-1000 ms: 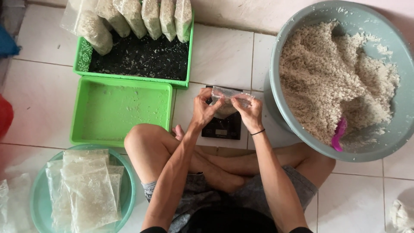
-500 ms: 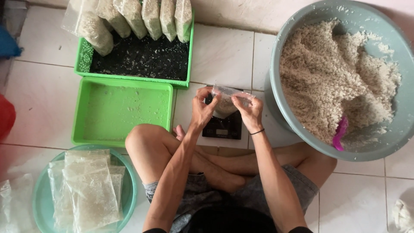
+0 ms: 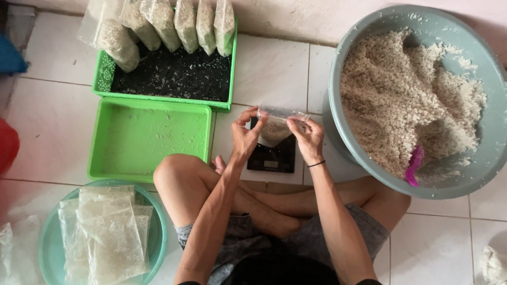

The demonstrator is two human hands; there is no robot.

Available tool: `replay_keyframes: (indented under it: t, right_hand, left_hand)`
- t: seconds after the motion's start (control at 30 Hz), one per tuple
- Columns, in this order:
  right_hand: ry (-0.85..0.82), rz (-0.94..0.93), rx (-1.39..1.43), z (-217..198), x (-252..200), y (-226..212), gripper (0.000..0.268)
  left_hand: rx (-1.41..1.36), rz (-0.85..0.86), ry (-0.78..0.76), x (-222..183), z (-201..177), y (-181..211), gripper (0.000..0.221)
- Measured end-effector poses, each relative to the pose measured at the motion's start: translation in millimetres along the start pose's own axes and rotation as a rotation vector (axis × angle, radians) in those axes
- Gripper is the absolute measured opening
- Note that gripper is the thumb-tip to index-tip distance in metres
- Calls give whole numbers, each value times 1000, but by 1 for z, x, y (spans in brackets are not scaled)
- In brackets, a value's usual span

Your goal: The person scoops grain from a large basin into plastic bags, weighs the bags on a digital scale, and places them into a green tray.

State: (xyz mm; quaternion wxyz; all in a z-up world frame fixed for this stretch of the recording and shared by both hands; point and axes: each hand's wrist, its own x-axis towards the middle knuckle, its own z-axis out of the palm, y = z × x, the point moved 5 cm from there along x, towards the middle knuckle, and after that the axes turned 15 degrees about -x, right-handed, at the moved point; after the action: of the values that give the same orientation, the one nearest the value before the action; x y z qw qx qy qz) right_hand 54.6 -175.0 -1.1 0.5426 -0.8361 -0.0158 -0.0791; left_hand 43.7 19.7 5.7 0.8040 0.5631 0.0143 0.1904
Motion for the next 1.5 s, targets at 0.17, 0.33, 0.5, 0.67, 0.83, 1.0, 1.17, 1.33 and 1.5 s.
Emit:
replay_keyframes:
  t: [0.17,0.33,0.5,0.67,0.83,1.0,1.17,1.33,1.5]
  right_hand:
    - [-9,-24,15,-7,-2,-1,15]
    - [6,-54,-60,-17,1,-3,15]
    - [68,-160,-214,-16,2,-10,9]
    - [116,-230,-262,-17,-1,-19,7]
    - [186,-295,-254,-19,0,-7,8]
    - [220,-366,-216,-13,-9,-24,8]
    - [187,-417,-143,-22,-19,-51,8]
    - [116,-263,-65,-34,-37,-66,8]
    - [3,-234,18,-28,-59,-75,47]
  left_hand:
    - [78,74,-2,0,-2,4,9]
    - [153,165,-7,1,-2,2,7]
    - [130,20,6,0,-10,-15,16]
    - [169,-204,-196,-10,17,13,80]
    - [490,-243,-360,-19,7,-30,106]
    - [652,364,-366,-35,-10,-89,69]
    - [348,55,-398,-28,9,-6,78]
    - [544,364,-324,-36,10,-5,88]
    - [545,350,-322,-42,11,6,83]
